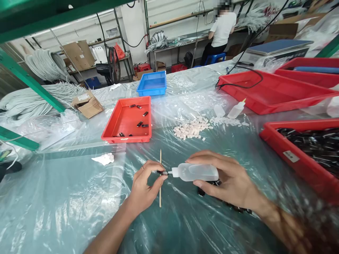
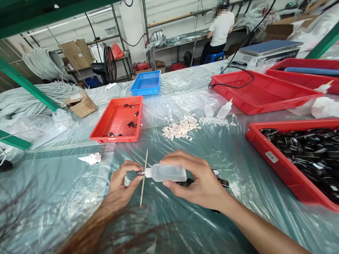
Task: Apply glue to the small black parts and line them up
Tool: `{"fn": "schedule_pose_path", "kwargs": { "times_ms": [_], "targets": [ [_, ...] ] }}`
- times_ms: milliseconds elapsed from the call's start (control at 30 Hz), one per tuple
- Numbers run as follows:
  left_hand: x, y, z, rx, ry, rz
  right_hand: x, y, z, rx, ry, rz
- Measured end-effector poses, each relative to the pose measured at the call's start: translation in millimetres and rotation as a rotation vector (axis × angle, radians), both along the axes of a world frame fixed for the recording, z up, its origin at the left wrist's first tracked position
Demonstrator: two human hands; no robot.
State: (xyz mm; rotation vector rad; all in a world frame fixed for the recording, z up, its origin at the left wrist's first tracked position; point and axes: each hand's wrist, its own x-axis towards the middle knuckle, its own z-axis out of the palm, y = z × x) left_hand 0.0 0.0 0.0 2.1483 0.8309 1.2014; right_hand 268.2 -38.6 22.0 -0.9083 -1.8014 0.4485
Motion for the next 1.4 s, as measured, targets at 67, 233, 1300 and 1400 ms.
{"fn": "schedule_pose_path", "kwargs": {
  "times_ms": [67,233,1300,1400],
  "targets": [
    [0.3,-0.2,0.4,0.016,0.0,-0.009,-1.4,-1.3,-0.7,0.017,-0.043,0.01],
    [1.4,0.1,-0.6,0.082,0.018,-0.01,-4.0,-5.8,-0.2,0.167,-0.186,-0.037],
    [2.0,1.0,3.1,0.243,0.128,-0.032,8.3,-31.2,-0.4,0.361,-0.585,-0.135],
    [1.5,0.6,4.0,0.245,0.136,-0.031,7.9,-32.9,0.1,0.386,-0.584,-0.144]
  ]
}}
